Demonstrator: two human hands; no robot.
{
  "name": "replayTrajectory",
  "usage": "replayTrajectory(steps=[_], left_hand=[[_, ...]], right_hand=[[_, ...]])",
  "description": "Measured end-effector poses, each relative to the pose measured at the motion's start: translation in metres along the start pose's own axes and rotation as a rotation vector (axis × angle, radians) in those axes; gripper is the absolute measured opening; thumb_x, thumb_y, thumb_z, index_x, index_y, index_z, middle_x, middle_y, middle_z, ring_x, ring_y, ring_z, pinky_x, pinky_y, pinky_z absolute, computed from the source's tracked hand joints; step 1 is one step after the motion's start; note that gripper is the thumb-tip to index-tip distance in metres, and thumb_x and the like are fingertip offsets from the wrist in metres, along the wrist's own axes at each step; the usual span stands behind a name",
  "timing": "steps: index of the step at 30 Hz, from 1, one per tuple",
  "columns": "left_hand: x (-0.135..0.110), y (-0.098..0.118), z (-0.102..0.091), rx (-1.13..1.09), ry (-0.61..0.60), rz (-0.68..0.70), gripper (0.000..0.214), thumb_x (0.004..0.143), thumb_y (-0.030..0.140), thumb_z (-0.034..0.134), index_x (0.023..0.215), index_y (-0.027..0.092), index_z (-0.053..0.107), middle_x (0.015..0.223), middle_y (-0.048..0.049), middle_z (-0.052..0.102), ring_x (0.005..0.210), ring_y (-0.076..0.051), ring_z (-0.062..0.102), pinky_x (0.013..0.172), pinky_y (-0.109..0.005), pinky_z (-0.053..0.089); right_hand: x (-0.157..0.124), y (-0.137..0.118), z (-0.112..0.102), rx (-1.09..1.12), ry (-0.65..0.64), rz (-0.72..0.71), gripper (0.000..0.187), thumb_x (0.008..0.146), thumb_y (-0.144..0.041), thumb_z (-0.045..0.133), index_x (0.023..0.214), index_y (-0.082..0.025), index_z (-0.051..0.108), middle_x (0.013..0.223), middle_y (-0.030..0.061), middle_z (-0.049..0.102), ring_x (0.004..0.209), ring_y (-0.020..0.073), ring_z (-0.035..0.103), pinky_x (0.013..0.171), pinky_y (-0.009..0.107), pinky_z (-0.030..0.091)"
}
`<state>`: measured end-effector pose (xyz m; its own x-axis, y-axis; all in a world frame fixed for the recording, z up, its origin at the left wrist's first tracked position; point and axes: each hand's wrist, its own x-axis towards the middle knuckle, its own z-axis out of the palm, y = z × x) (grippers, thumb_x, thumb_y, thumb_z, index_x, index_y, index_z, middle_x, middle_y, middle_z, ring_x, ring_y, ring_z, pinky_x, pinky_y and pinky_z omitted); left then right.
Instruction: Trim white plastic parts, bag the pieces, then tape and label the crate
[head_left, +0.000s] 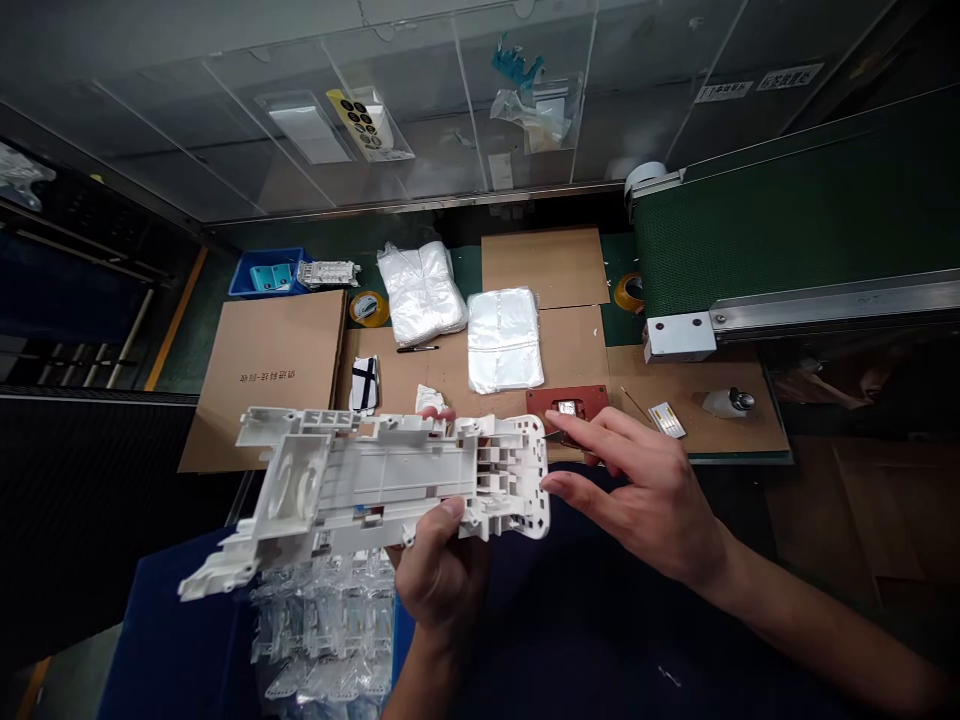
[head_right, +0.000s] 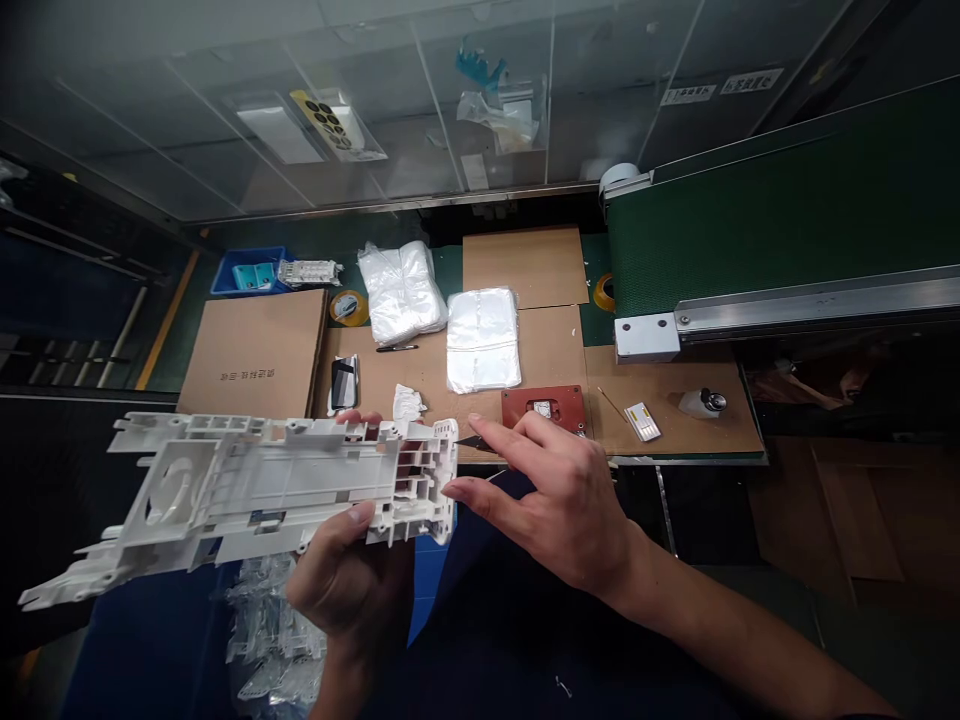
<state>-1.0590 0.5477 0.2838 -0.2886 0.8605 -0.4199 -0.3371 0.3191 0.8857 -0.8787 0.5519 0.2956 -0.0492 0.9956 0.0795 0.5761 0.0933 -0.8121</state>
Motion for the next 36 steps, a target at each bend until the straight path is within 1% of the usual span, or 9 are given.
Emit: replayTrajectory(steps=[4, 9, 13, 16, 24, 26, 29, 32, 36], left_hand=[[0.002, 0.002, 0.007, -0.189, 0.089, -0.049, 0.05, 0.073, 0.019, 0.06, 0.121, 0.031, 0.056, 0.109, -0.0038, 0.07, 0.112, -0.028, 0.066, 0.098, -0.047, 0.054], [0.001, 0.002, 0.009, -0.125, 0.071, -0.039, 0.044, 0.077, 0.025, 0.06, 0.12, 0.029, 0.058, 0.105, -0.005, 0.071, 0.112, -0.028, 0.066, 0.098, -0.047, 0.054], [0.002, -0.002, 0.006, -0.016, 0.04, 0.016, 0.036, 0.081, 0.035, 0.063, 0.116, 0.029, 0.061, 0.103, -0.0054, 0.071, 0.112, -0.031, 0.065, 0.097, -0.049, 0.055], [0.003, -0.003, 0.006, -0.087, 0.067, 0.004, 0.038, 0.078, 0.029, 0.062, 0.117, 0.029, 0.061, 0.104, -0.0047, 0.071, 0.111, -0.03, 0.066, 0.097, -0.048, 0.055], [0.006, 0.002, 0.013, -0.108, 0.084, 0.019, 0.042, 0.08, 0.027, 0.061, 0.122, 0.03, 0.058, 0.107, -0.0039, 0.071, 0.111, -0.027, 0.066, 0.099, -0.045, 0.054], [0.009, 0.001, 0.014, -0.127, 0.109, 0.022, 0.042, 0.081, 0.026, 0.062, 0.123, 0.031, 0.058, 0.109, -0.0028, 0.071, 0.112, -0.027, 0.066, 0.1, -0.045, 0.054], [0.015, 0.001, 0.014, -0.182, 0.16, 0.055, 0.048, 0.079, 0.018, 0.064, 0.124, 0.033, 0.057, 0.111, -0.0009, 0.072, 0.116, -0.026, 0.065, 0.103, -0.045, 0.052], [0.023, 0.0, 0.012, -0.184, 0.143, 0.07, 0.053, 0.077, 0.015, 0.067, 0.127, 0.032, 0.057, 0.114, -0.0015, 0.072, 0.12, -0.027, 0.063, 0.105, -0.047, 0.051], [0.027, -0.003, 0.008, -0.152, 0.083, 0.036, 0.054, 0.078, 0.016, 0.069, 0.128, 0.033, 0.057, 0.118, -0.002, 0.071, 0.122, -0.028, 0.062, 0.106, -0.05, 0.051]], right_hand=[[0.0, -0.001, 0.001, 0.005, 0.015, 0.006, 0.05, 0.09, -0.05, 0.064, 0.123, -0.013, 0.071, 0.077, 0.0044, 0.062, 0.066, 0.0117, 0.058, 0.059, 0.025, 0.048], [-0.002, -0.002, 0.002, -0.015, 0.02, -0.043, 0.04, 0.093, -0.046, 0.062, 0.112, -0.014, 0.077, 0.073, 0.0054, 0.063, 0.063, 0.0116, 0.057, 0.06, 0.025, 0.049], [-0.004, 0.0, 0.0, -0.01, 0.01, -0.104, 0.055, 0.086, -0.055, 0.067, 0.118, -0.01, 0.074, 0.073, 0.0058, 0.061, 0.064, 0.013, 0.057, 0.06, 0.027, 0.049], [-0.005, 0.001, 0.001, -0.02, 0.003, -0.126, 0.066, 0.08, -0.061, 0.071, 0.119, -0.008, 0.072, 0.073, 0.0054, 0.061, 0.063, 0.0134, 0.057, 0.059, 0.028, 0.05], [-0.008, 0.001, 0.007, -0.066, 0.046, -0.138, 0.047, 0.085, -0.053, 0.07, 0.111, -0.014, 0.077, 0.069, 0.0037, 0.062, 0.062, 0.0112, 0.058, 0.061, 0.025, 0.048], [-0.01, 0.005, 0.007, -0.054, -0.011, -0.202, 0.043, 0.085, -0.051, 0.071, 0.111, -0.016, 0.076, 0.069, 0.0031, 0.062, 0.062, 0.011, 0.058, 0.06, 0.026, 0.046], [-0.012, 0.021, 0.004, 0.093, -0.199, -0.312, 0.034, 0.09, -0.044, 0.068, 0.11, -0.019, 0.075, 0.07, 0.0012, 0.064, 0.06, 0.0092, 0.056, 0.057, 0.024, 0.042], [-0.012, 0.047, -0.002, 0.19, -0.193, -0.209, 0.023, 0.095, -0.033, 0.063, 0.108, -0.018, 0.074, 0.074, 0.001, 0.067, 0.064, 0.0085, 0.059, 0.06, 0.023, 0.044], [-0.011, 0.076, -0.009, 0.052, -0.15, -0.019, 0.018, 0.092, -0.035, 0.066, 0.088, -0.018, 0.073, 0.077, 0.0008, 0.071, 0.066, 0.0094, 0.062, 0.064, 0.023, 0.045]])
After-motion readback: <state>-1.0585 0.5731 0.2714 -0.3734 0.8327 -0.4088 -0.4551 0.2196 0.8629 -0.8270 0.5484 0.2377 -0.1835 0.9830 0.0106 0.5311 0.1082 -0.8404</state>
